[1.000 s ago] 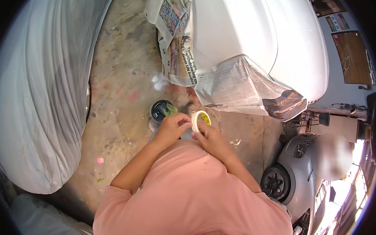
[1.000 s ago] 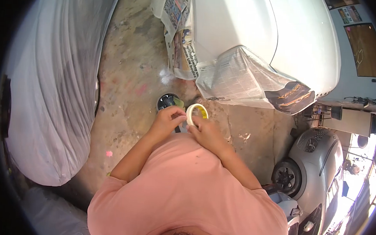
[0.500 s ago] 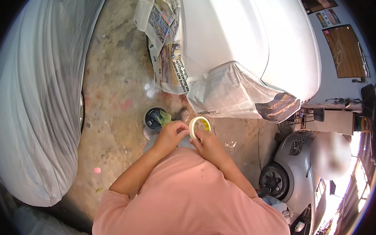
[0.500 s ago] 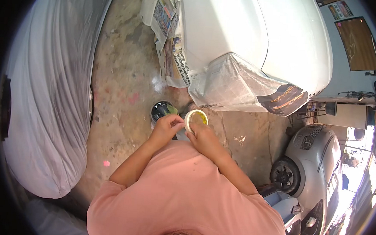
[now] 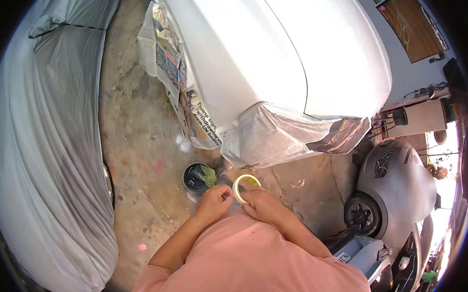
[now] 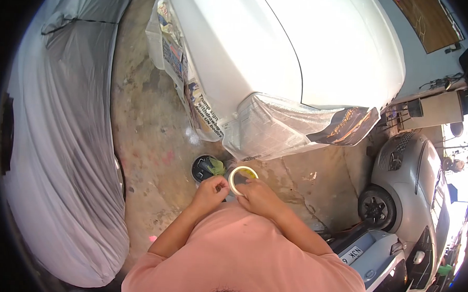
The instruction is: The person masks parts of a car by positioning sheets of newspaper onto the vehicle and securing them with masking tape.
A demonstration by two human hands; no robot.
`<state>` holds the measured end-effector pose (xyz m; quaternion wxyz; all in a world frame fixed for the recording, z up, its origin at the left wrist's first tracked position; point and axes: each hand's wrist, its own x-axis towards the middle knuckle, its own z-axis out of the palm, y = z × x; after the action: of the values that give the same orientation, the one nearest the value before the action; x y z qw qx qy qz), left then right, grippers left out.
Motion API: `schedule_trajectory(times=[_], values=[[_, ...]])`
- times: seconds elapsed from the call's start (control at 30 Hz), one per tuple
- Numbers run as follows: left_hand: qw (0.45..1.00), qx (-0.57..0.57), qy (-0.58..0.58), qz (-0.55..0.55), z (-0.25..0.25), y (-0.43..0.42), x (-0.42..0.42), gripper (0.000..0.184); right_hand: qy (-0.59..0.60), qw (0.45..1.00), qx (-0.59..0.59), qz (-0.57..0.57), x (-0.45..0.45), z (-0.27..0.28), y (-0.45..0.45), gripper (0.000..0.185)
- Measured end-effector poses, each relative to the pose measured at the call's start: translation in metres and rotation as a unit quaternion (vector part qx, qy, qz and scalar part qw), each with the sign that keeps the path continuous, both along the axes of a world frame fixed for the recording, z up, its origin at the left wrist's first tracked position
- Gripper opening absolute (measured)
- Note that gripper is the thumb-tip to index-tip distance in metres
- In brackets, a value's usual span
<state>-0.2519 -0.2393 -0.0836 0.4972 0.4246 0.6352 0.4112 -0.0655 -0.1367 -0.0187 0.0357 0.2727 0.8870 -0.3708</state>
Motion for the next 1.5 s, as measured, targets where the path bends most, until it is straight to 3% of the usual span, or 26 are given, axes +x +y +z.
schedule_trajectory(times=[0.17,0.27,0.37,0.47,0.57,0.87,0.97,1.5], values=[[0.996,0.080,0.034,-0.035,0.013,0.025,-0.006,0.009,-0.021,0.992,-0.116,-0.043,-0.003,0.002,0.034,0.024],[0.999,0.026,0.005,-0.025,0.015,0.042,-0.010,0.010,-0.029,0.987,-0.141,-0.073,-0.007,0.001,0.054,0.025],[0.991,0.061,-0.071,0.098,0.008,0.060,-0.003,0.021,0.017,0.971,-0.204,-0.122,-0.009,-0.012,0.069,0.026],[0.995,0.086,0.005,0.040,0.014,0.078,-0.015,0.030,0.040,0.964,-0.237,-0.116,-0.019,-0.012,0.086,0.029],[0.994,0.066,-0.021,0.090,0.002,0.085,-0.012,0.025,0.010,0.947,-0.294,-0.129,-0.029,-0.015,0.097,0.032],[0.988,0.035,-0.013,0.147,-0.018,0.086,-0.023,0.010,-0.046,0.950,-0.302,-0.058,-0.053,-0.034,0.118,0.030],[0.983,-0.002,-0.058,0.173,-0.010,0.088,-0.027,0.009,-0.071,0.950,-0.303,-0.035,-0.062,-0.028,0.126,0.033],[0.991,-0.027,0.004,0.132,0.014,0.114,-0.048,0.005,-0.006,0.908,-0.418,-0.036,-0.068,-0.025,0.159,0.031]])
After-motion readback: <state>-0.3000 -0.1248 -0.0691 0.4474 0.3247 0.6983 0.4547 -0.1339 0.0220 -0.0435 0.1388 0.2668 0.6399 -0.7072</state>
